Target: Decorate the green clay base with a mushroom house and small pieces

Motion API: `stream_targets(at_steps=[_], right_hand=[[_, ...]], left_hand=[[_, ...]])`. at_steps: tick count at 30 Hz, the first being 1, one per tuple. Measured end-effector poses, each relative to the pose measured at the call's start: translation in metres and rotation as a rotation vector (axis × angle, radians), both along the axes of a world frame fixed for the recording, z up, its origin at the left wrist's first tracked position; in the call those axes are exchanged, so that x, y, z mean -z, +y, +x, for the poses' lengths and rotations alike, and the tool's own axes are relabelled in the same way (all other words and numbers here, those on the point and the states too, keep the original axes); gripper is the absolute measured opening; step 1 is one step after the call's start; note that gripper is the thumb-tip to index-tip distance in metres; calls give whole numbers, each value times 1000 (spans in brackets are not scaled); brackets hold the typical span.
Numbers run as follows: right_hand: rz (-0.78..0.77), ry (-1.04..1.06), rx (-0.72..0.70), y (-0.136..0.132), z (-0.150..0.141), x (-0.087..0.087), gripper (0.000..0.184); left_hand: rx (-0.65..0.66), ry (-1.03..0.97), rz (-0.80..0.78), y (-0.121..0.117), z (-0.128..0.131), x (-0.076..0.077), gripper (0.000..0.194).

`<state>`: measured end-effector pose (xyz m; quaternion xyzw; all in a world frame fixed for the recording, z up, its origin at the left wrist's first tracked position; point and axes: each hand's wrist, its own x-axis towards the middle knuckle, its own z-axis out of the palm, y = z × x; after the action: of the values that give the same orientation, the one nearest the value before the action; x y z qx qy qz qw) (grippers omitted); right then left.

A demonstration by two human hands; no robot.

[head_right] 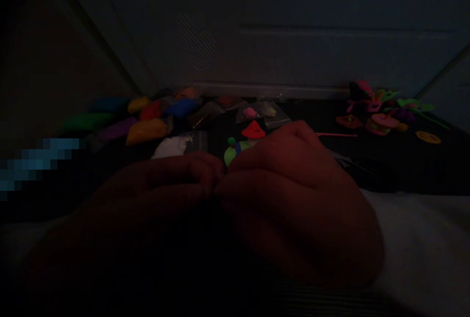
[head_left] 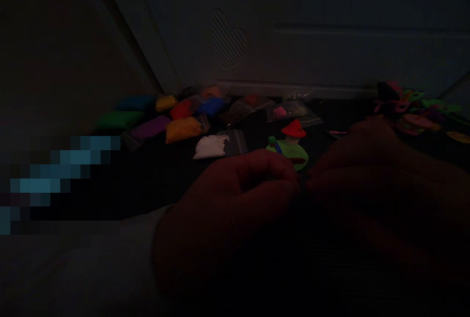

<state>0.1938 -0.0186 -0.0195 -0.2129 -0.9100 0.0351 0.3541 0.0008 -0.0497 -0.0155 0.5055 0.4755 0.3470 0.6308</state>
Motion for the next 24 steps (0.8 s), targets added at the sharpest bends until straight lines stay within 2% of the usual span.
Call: stream_targets(at_steps=[13, 18, 24], right_hand=[[37, 11, -34, 0, -2, -2, 16], [39, 39, 12, -2, -3, -1, 13], [65, 16, 11, 0, -5, 0, 13]], left_hand=[[-1, 57, 74, -1, -2, 4, 5], [17, 111, 128, 2, 0, 2, 8], [61, 64, 227, 2, 0, 2, 5]])
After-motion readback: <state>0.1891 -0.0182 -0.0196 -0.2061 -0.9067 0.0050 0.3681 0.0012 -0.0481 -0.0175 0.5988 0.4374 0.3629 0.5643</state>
